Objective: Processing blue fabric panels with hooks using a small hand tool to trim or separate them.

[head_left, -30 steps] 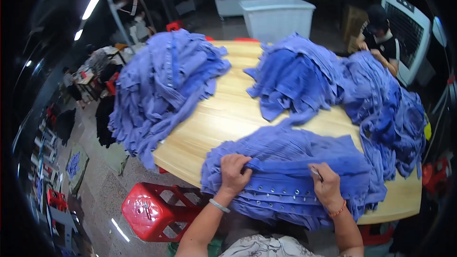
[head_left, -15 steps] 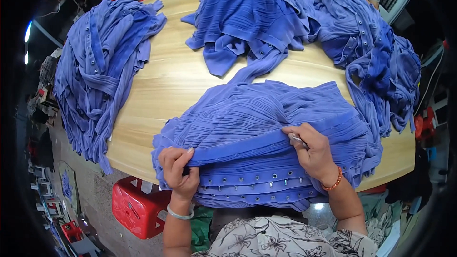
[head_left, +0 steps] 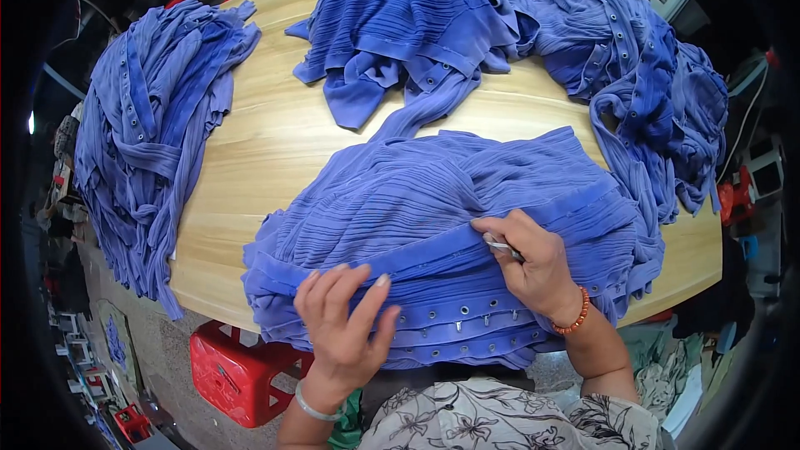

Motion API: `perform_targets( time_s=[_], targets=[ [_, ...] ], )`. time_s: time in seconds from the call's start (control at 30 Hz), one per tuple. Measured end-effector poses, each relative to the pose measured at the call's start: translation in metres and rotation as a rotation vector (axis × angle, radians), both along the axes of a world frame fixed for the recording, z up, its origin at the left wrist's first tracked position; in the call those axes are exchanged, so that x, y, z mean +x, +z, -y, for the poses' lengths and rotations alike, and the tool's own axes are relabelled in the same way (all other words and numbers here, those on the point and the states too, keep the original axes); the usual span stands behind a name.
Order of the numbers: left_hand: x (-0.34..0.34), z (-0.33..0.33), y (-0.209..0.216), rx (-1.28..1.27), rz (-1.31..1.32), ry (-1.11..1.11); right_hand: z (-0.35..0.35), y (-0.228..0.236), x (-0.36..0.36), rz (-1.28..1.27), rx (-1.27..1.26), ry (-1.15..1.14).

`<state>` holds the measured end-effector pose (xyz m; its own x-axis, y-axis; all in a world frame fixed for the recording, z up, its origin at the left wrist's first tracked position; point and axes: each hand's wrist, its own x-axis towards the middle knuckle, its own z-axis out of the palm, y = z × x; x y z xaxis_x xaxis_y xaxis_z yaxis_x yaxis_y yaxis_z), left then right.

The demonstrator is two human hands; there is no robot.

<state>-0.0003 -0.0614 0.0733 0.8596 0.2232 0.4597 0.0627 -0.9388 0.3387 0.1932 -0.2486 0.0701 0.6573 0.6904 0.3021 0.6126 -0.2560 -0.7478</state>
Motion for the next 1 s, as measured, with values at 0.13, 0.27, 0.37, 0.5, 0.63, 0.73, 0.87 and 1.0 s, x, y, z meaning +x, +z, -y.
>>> perform_targets(
  time_s=[0.13,0.27,0.37,0.5,0.63,0.73,0.87,1.0],
  targets=[
    [0.016,-0.001,-0.014,0.028,-0.033,-0.03,0.004,-0.003,-0.001,0.004,-0.013,0.003],
    [0.013,-0.006,-0.021,0.018,0.023,-0.038,0.005,-0.001,-0.002,-0.03,-0.021,0.001],
    [0.015,-0.004,-0.019,-0.026,0.045,-0.037,0.006,-0.001,-0.001,-0.066,-0.027,0.004],
    [0.028,0.001,-0.007,-0.194,0.076,-0.069,0.008,0.003,0.003,-0.089,-0.034,0.028],
    [0.048,0.007,0.001,-0.22,-0.061,-0.169,0.011,-0.002,0.004,-0.155,0.027,0.058],
    [0.06,0.01,0.006,-0.289,-0.118,-0.203,0.012,-0.004,0.004,-0.203,0.07,0.07],
    [0.073,0.01,0.009,-0.382,-0.173,-0.263,0.016,-0.006,0.005,-0.222,0.07,0.087],
    [0.078,0.009,0.01,-0.356,-0.225,-0.247,0.017,-0.003,0.004,-0.203,0.082,0.094]
  ],
)
